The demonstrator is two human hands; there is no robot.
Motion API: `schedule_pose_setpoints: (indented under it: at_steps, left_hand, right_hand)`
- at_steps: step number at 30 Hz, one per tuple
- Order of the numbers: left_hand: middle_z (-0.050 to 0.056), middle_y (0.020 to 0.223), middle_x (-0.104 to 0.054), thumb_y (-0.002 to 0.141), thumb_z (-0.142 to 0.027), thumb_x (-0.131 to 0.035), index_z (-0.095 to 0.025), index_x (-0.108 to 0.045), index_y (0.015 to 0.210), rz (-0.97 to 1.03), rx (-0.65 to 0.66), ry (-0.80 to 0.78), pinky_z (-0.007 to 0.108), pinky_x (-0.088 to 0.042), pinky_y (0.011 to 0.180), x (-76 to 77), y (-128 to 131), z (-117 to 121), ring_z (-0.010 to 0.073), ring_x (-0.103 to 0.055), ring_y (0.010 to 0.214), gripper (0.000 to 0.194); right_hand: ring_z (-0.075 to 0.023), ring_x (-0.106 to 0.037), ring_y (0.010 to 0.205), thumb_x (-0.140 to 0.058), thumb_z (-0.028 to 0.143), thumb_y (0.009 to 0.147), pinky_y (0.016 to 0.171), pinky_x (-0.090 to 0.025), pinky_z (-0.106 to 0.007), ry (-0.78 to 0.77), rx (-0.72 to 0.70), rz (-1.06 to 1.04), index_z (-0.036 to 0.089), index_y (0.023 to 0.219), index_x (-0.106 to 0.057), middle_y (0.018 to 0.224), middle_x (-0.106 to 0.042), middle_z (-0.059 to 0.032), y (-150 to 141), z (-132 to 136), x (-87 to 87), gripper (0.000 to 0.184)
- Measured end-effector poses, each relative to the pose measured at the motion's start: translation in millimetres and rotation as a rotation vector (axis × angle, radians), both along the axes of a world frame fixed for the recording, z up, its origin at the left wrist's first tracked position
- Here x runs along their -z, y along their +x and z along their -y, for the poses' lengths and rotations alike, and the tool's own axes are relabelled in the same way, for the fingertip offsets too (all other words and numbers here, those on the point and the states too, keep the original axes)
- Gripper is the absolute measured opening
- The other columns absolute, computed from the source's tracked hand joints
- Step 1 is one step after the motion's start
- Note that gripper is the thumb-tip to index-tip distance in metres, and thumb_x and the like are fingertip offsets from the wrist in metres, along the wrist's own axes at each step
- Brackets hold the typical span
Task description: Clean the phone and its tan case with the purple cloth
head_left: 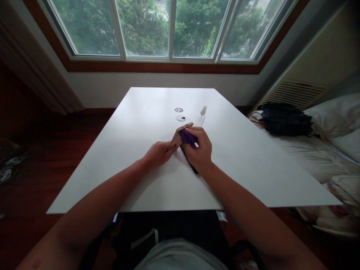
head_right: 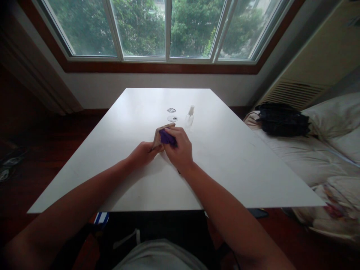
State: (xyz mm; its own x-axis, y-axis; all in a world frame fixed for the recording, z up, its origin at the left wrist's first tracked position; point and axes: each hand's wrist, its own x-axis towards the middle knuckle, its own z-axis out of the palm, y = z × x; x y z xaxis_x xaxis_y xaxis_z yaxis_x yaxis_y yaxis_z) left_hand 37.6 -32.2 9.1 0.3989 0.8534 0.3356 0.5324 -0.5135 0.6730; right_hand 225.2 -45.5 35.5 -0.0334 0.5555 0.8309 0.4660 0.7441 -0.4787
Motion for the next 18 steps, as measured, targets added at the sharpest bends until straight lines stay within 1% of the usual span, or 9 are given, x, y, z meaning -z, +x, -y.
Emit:
schedule_pose_setpoints:
  at_steps: [2, 5, 8, 11, 14, 18]
  left_hand:
    - [-0.002, 0.062, -0.051, 0.099, -0.048, -0.048, -0.018, -0.063, 0.074, -0.011, -0.002, 0.0, 0.024, -0.032, 0.058, 0.1, -0.3, 0.8, 0.013, -0.049, 0.06, 0.043]
    - [-0.002, 0.061, -0.05, 0.1, -0.048, -0.047, -0.017, -0.063, 0.073, -0.018, -0.008, 0.026, 0.024, -0.03, 0.056, 0.2, -0.8, 1.2, 0.0121, -0.046, 0.058, 0.044]
    - [-0.003, 0.059, -0.048, 0.1, -0.047, -0.046, -0.017, -0.059, 0.069, -0.03, -0.007, 0.031, 0.024, -0.029, 0.054, -1.0, -0.6, 1.6, 0.0111, -0.043, 0.056, 0.044]
    - [-0.003, 0.058, -0.046, 0.101, -0.046, -0.046, -0.017, -0.056, 0.069, -0.049, -0.015, 0.033, 0.023, -0.028, 0.054, -3.5, 0.2, 2.7, 0.0102, -0.042, 0.056, 0.044]
    - [-0.004, 0.056, -0.046, 0.101, -0.045, -0.046, -0.017, -0.054, 0.067, -0.038, -0.016, 0.018, 0.022, -0.029, 0.053, -6.6, 1.0, 4.5, 0.0095, -0.043, 0.054, 0.045]
    - [-0.004, 0.053, -0.053, 0.099, -0.041, -0.048, -0.018, -0.053, 0.063, 0.023, -0.025, -0.071, 0.021, -0.035, 0.052, -9.1, 2.0, 6.7, 0.0087, -0.049, 0.049, 0.043]
  right_hand:
    - [-0.0269, -0.067, 0.108, -0.065, 0.028, 0.09, 0.095, -0.056, -0.047, -0.014, 0.081, -0.025, 0.028, 0.114, -0.065, 0.115, -0.069, -0.0086, 2.0, -2.5, -2.7, 0.024]
    - [-0.0249, -0.067, 0.098, -0.065, 0.033, 0.091, 0.087, -0.056, -0.042, -0.099, 0.172, -0.097, 0.026, 0.11, -0.065, 0.109, -0.069, -0.0078, 2.6, -6.0, -3.3, 0.02]
    - [-0.0219, -0.067, 0.088, -0.065, 0.037, 0.092, 0.081, -0.055, -0.038, -0.204, 0.222, -0.203, 0.024, 0.106, -0.064, 0.099, -0.07, -0.0055, 2.6, -10.3, -1.3, 0.019]
    - [-0.0203, -0.066, 0.079, -0.068, 0.043, 0.09, 0.073, -0.052, -0.035, -0.29, 0.231, -0.251, 0.024, 0.103, -0.062, 0.09, -0.07, -0.0028, 3.2, -13.8, 0.2, 0.024]
    - [-0.0195, -0.064, 0.073, -0.069, 0.047, 0.088, 0.07, -0.049, -0.033, -0.352, 0.229, -0.21, 0.023, 0.096, -0.061, 0.083, -0.07, -0.0007, 3.3, -14.7, 0.6, 0.026]
    - [-0.019, -0.063, 0.071, -0.068, 0.048, 0.088, 0.065, -0.045, -0.031, -0.461, 0.223, -0.1, 0.023, 0.089, -0.062, 0.079, -0.07, 0.0, 1.1, -13.9, 2.3, 0.026]
